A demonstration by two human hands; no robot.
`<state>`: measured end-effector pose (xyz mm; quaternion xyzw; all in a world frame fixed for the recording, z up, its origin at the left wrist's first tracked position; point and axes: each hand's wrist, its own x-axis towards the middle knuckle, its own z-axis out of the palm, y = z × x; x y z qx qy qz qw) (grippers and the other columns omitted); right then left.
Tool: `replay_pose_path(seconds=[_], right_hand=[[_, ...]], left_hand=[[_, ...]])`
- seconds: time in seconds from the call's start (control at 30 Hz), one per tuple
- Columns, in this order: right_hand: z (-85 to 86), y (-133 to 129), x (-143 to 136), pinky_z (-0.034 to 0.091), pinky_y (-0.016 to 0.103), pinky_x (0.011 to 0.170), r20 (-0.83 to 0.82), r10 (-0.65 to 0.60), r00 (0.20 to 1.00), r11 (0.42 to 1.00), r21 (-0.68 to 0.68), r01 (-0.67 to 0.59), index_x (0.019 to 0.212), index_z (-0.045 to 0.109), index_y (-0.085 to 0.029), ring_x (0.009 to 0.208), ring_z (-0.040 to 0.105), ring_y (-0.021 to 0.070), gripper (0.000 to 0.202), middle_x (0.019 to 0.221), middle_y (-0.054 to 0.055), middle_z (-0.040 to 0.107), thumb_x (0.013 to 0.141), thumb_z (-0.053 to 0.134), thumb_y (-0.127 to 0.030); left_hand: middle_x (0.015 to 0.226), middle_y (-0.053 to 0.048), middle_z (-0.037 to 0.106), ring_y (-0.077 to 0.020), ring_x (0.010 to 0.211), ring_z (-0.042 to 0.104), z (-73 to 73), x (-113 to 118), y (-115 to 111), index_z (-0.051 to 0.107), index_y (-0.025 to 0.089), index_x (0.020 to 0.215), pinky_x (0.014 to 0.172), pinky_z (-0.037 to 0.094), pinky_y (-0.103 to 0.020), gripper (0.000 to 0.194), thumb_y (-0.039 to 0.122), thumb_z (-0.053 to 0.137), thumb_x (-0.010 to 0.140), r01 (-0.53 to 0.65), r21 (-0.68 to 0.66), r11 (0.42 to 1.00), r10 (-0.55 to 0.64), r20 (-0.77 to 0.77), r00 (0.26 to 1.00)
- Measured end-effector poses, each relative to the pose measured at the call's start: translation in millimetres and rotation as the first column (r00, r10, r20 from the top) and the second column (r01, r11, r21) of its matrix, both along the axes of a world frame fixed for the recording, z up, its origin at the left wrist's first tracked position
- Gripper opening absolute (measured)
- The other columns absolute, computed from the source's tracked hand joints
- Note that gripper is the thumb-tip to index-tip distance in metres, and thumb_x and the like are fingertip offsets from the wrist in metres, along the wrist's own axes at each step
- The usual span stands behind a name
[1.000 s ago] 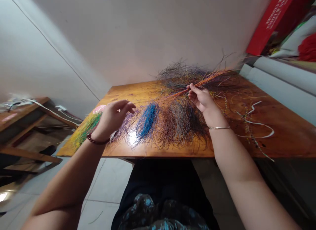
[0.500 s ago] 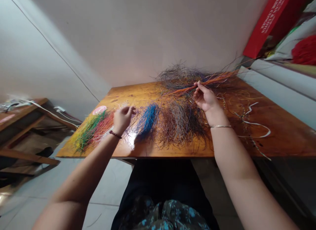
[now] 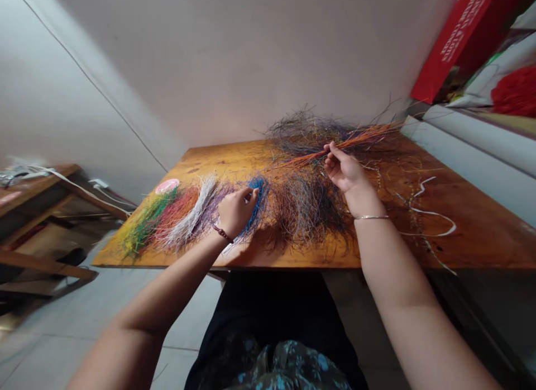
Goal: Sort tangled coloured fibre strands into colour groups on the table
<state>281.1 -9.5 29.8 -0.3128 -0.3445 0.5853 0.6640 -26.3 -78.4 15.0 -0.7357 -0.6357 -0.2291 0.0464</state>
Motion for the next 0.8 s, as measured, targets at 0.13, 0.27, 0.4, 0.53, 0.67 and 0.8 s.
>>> replay_pose_path(seconds=[0.13,0.27,0.4,0.53,0.67,0.8], right_hand=[[1.2,-0.2,-1.6,0.054,0.010,0.052,-0.021,0.009,1.000,0.999,-0.040,-0.010,0.083,0.071,-0.021,0.049,0.063,0.0022,0.019,0.060,-0.008,0.066,0.080,0.081,-0.036],[1.0,-0.8,-2.9,0.054,0.011,0.050,-0.012,0.009,1.000,0.999,-0.054,-0.009,0.083,0.071,-0.020,0.049,0.063,0.0035,0.021,0.060,-0.007,0.067,0.078,0.083,-0.036],[0.2,-1.8,-5.2,0.054,0.010,0.051,-0.028,0.030,0.999,0.999,-0.018,-0.030,0.083,0.072,-0.019,0.050,0.064,0.0023,0.023,0.061,-0.007,0.068,0.075,0.086,-0.036],[2.5,-4.2,-8.4,0.054,0.011,0.050,-0.008,0.039,0.999,0.999,-0.030,-0.040,0.082,0.072,-0.019,0.050,0.063,0.0032,0.023,0.060,-0.006,0.067,0.076,0.085,-0.036],[6.5,-8.0,-11.7,0.053,0.011,0.050,0.020,0.048,0.999,0.997,-0.055,-0.047,0.082,0.071,-0.018,0.048,0.062,0.0033,0.020,0.059,-0.006,0.066,0.079,0.082,-0.035],[7.5,-11.2,-14.4,0.052,0.010,0.049,0.022,0.098,0.995,0.995,-0.039,-0.097,0.082,0.072,-0.018,0.049,0.062,0.0031,0.020,0.059,-0.006,0.066,0.079,0.083,-0.034]], left_hand=[[0.077,-0.009,0.073,-0.0240,0.070,0.066,-3.1,12.9,-10.2,0.070,0.024,0.081,0.055,0.024,-0.030,0.051,0.058,0.037,0.100,0.078,-0.117,0.990,-0.098,-0.173,0.980],[0.077,-0.008,0.072,-0.0229,0.070,0.066,-2.8,23.8,-19.8,0.069,0.024,0.082,0.055,0.027,-0.029,0.051,0.056,0.035,0.101,0.174,-0.191,0.966,-0.210,-0.193,0.958],[0.078,-0.007,0.072,-0.0201,0.067,0.064,2.4,24.2,-20.8,0.068,0.023,0.083,0.056,0.031,-0.029,0.048,0.054,0.037,0.102,0.198,-0.142,0.970,-0.209,-0.073,0.975],[0.091,-0.003,0.072,-0.0138,0.067,0.061,8.3,19.2,-16.8,0.059,0.022,0.115,0.063,0.041,-0.025,0.031,0.047,0.053,0.098,0.179,0.103,0.978,-0.201,0.273,0.941],[0.104,-0.005,0.070,-0.0116,0.070,0.058,16.6,15.8,-13.8,0.052,0.021,0.124,0.065,0.046,-0.025,0.042,0.043,0.066,0.091,0.126,0.346,0.930,-0.268,0.401,0.876],[0.107,-0.007,0.071,-0.0123,0.075,0.063,27.2,13.8,-9.3,0.057,0.022,0.125,0.062,0.048,-0.023,0.035,0.039,0.063,0.095,0.171,0.365,0.915,-0.331,0.437,0.836]])
